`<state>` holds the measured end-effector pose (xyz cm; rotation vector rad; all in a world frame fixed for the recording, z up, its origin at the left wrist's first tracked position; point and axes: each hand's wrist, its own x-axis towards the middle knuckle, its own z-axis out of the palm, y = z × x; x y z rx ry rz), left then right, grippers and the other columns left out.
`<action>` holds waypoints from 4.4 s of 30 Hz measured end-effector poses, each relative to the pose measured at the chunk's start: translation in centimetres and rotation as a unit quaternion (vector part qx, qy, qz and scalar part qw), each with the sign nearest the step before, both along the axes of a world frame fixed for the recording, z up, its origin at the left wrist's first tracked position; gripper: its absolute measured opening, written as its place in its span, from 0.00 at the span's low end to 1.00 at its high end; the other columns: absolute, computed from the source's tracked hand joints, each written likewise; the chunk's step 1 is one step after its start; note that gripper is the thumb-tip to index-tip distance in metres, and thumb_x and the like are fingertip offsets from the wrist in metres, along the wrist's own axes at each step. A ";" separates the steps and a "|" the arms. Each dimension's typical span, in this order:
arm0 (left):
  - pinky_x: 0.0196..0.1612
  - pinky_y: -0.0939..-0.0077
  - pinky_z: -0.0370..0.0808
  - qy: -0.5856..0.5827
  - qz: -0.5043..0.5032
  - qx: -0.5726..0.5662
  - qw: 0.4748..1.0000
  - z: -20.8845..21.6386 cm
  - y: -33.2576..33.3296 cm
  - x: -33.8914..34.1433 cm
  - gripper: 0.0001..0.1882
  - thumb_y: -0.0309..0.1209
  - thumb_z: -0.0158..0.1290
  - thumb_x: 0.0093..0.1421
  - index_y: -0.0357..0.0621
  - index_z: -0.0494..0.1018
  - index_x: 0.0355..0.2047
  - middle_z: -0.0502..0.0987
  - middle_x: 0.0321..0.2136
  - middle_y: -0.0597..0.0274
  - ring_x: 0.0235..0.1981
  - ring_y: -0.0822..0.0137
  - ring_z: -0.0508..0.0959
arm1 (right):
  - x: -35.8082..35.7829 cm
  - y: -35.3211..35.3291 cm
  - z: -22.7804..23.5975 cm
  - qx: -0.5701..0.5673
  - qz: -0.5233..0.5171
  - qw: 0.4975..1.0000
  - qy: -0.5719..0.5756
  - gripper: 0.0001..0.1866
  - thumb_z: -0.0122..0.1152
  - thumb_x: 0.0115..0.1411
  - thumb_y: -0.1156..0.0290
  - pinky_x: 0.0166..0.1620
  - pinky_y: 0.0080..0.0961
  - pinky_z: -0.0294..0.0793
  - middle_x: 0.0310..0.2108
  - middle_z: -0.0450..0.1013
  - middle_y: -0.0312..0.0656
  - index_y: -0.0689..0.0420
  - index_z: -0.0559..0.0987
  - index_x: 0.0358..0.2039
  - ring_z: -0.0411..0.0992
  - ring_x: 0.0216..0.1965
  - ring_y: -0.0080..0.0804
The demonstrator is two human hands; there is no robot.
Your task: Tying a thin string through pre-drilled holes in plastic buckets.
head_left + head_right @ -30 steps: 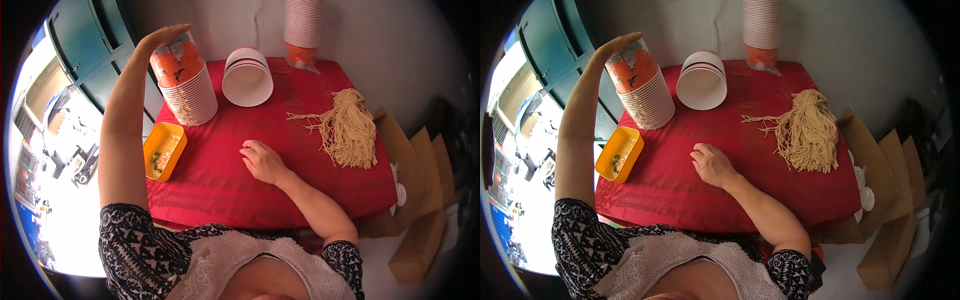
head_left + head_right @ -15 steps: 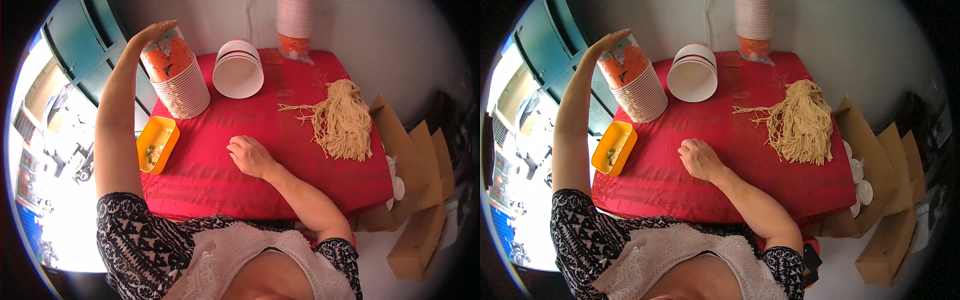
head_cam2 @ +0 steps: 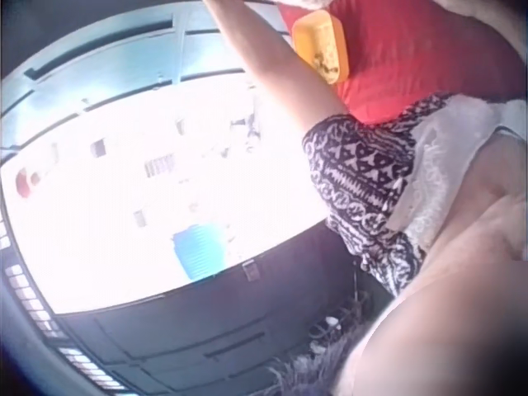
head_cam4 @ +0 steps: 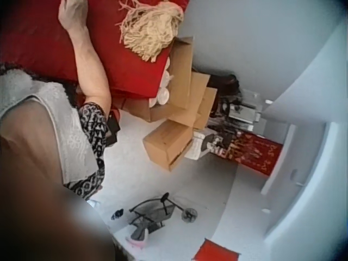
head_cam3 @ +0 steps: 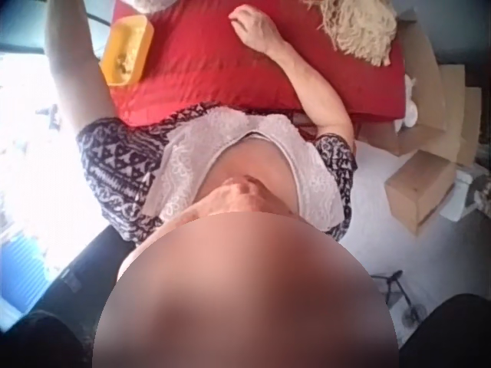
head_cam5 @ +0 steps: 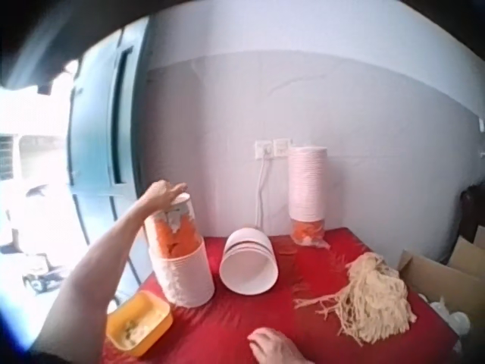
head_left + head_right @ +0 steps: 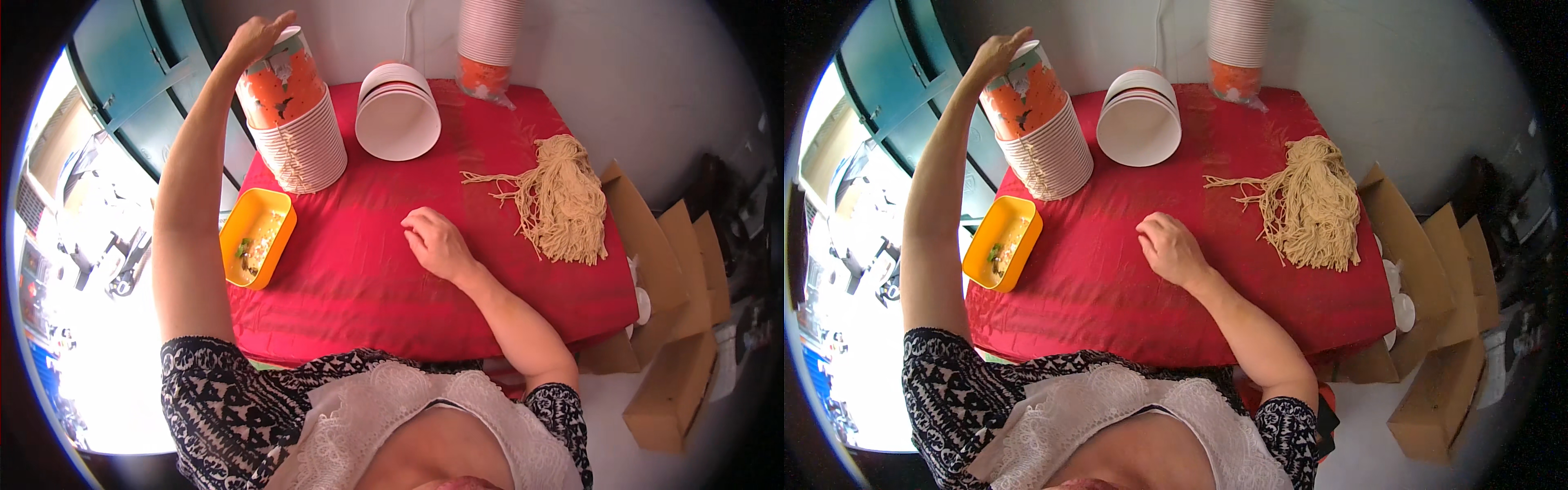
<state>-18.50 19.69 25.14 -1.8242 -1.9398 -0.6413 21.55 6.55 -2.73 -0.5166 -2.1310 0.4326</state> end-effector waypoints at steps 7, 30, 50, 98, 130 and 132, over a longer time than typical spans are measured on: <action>0.45 0.57 0.73 0.002 -0.211 0.441 0.872 -5.0 -5.1 13.4 0.16 0.41 0.52 0.61 0.40 0.79 0.29 0.78 0.33 0.46 0.37 0.48 0.77 | 1.3 2.9 0.9 -0.049 -0.086 0.995 -0.007 0.04 0.57 0.56 0.78 0.33 0.35 0.74 0.30 0.70 0.46 0.61 0.72 0.31 0.73 0.29 0.42; 0.37 0.60 0.73 -0.469 -0.010 0.198 0.861 -28.0 -2.7 19.8 0.14 0.28 0.55 0.57 0.34 0.68 0.41 0.73 0.33 0.48 0.31 0.53 0.76 | -2.4 16.2 1.1 -0.036 -0.244 0.960 0.130 0.15 0.63 0.55 0.76 0.34 0.30 0.73 0.36 0.69 0.45 0.62 0.70 0.40 0.71 0.28 0.33; 0.37 0.59 0.73 -0.489 -0.025 0.155 0.858 -28.2 -2.4 20.4 0.08 0.25 0.51 0.54 0.36 0.70 0.35 0.75 0.28 0.47 0.31 0.45 0.76 | -1.7 17.1 0.7 -0.016 -0.272 0.957 0.104 0.17 0.52 0.56 0.79 0.48 0.40 0.72 0.43 0.75 0.54 0.63 0.74 0.47 0.73 0.46 0.52; 0.33 0.78 0.74 -0.322 -0.100 0.191 0.922 -15.5 -15.9 18.4 0.11 0.31 0.55 0.60 0.36 0.79 0.37 0.81 0.28 0.58 0.26 0.73 0.77 | 14.1 9.2 1.3 -0.033 -0.265 0.951 -0.158 0.06 0.57 0.57 0.76 0.46 0.36 0.72 0.36 0.73 0.45 0.61 0.80 0.34 0.71 0.44 0.43; 0.24 0.84 0.69 -0.378 -0.196 0.023 0.905 -14.0 -18.5 20.8 0.10 0.30 0.51 0.64 0.36 0.79 0.35 0.80 0.27 0.65 0.21 0.79 0.72 | 5.6 2.1 10.4 -0.115 -0.074 0.980 -0.147 0.12 0.58 0.62 0.68 0.31 0.27 0.71 0.21 0.75 0.45 0.65 0.80 0.31 0.71 0.23 0.27; 0.26 0.83 0.70 -0.397 -0.241 0.014 0.886 -14.0 -19.1 21.4 0.08 0.27 0.52 0.62 0.35 0.79 0.35 0.79 0.24 0.63 0.22 0.79 0.73 | 4.9 -0.3 12.0 -0.150 -0.025 0.982 -0.109 0.10 0.57 0.62 0.70 0.32 0.25 0.72 0.24 0.76 0.44 0.64 0.81 0.34 0.73 0.26 0.25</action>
